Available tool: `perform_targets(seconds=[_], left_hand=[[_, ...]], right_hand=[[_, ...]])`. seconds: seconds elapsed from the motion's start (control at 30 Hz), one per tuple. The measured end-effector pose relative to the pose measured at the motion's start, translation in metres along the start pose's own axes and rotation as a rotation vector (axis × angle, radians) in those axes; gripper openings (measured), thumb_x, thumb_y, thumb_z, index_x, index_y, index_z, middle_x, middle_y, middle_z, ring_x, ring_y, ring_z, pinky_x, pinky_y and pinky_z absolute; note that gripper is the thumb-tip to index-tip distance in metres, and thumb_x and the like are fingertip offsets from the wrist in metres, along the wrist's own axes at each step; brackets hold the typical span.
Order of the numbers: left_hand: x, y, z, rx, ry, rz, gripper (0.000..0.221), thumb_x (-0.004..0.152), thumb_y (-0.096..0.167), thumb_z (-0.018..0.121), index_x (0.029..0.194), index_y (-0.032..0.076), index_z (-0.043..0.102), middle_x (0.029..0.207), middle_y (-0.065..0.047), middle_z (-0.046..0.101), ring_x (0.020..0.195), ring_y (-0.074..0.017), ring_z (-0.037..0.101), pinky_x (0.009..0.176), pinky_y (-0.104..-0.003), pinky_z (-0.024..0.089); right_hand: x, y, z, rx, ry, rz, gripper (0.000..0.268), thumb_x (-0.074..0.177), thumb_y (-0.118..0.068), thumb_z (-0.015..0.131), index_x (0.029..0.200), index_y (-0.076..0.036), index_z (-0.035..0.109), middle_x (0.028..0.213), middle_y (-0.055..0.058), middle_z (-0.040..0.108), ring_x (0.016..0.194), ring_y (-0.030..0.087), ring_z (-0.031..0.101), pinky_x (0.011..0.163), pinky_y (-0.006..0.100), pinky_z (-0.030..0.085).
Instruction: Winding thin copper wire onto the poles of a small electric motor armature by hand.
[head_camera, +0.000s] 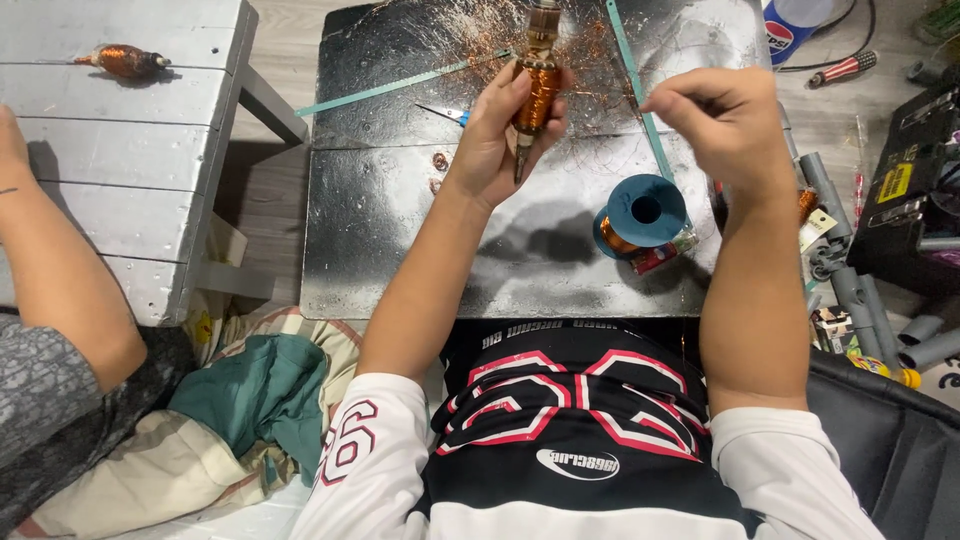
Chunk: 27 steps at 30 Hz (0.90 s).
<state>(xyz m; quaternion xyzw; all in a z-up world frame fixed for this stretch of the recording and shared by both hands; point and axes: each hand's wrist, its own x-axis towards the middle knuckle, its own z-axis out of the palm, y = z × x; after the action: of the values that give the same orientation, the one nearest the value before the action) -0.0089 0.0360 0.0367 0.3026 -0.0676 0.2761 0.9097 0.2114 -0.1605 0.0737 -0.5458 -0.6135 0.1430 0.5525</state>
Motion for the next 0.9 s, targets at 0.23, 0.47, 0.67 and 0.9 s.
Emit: perform_targets(seconds=[0.23,0.47,0.67,0.9], left_hand=[[-0.007,0.001,0.002,0.050,-0.074,-0.062,0.056,0.113,0.025,0.076,0.154,-0.008,0.058,0.116,-0.022,0.081,0.103,-0.0242,0.085,0.086,-0.036,0.076],[-0.006,0.010,-0.007,0.004,-0.140,0.005,0.063,0.110,0.032,0.083,0.153,-0.009,0.061,0.120,-0.020,0.081,0.103,-0.0235,0.083,0.079,-0.031,0.071],[-0.010,0.014,-0.011,0.005,-0.122,0.051,0.064,0.116,0.039,0.076,0.158,-0.006,0.058,0.135,-0.016,0.075,0.112,-0.0207,0.079,0.077,-0.029,0.063],[-0.006,0.017,0.008,0.036,0.031,0.102,0.057,0.111,0.040,0.073,0.138,-0.008,0.057,0.109,-0.019,0.076,0.094,-0.0251,0.084,0.075,-0.029,0.074]], right_hand=[[-0.006,-0.009,-0.039,0.474,-0.296,0.132,0.014,0.121,-0.013,0.054,0.124,-0.003,0.063,0.065,-0.008,0.049,0.047,0.001,0.033,0.047,0.019,0.029],[-0.014,-0.057,-0.071,0.207,-0.370,0.190,0.025,0.121,-0.007,0.049,0.135,0.004,0.067,0.068,-0.006,0.047,0.058,0.005,0.037,0.054,0.021,0.034],[-0.016,-0.121,-0.082,-0.147,-0.365,0.285,0.024,0.117,0.000,0.054,0.129,0.006,0.074,0.063,0.000,0.044,0.055,0.009,0.033,0.050,0.027,0.027],[-0.012,-0.092,-0.064,-0.199,-0.085,0.248,0.013,0.120,0.010,0.077,0.133,0.012,0.078,0.083,0.007,0.058,0.066,0.009,0.033,0.058,0.025,0.024]])
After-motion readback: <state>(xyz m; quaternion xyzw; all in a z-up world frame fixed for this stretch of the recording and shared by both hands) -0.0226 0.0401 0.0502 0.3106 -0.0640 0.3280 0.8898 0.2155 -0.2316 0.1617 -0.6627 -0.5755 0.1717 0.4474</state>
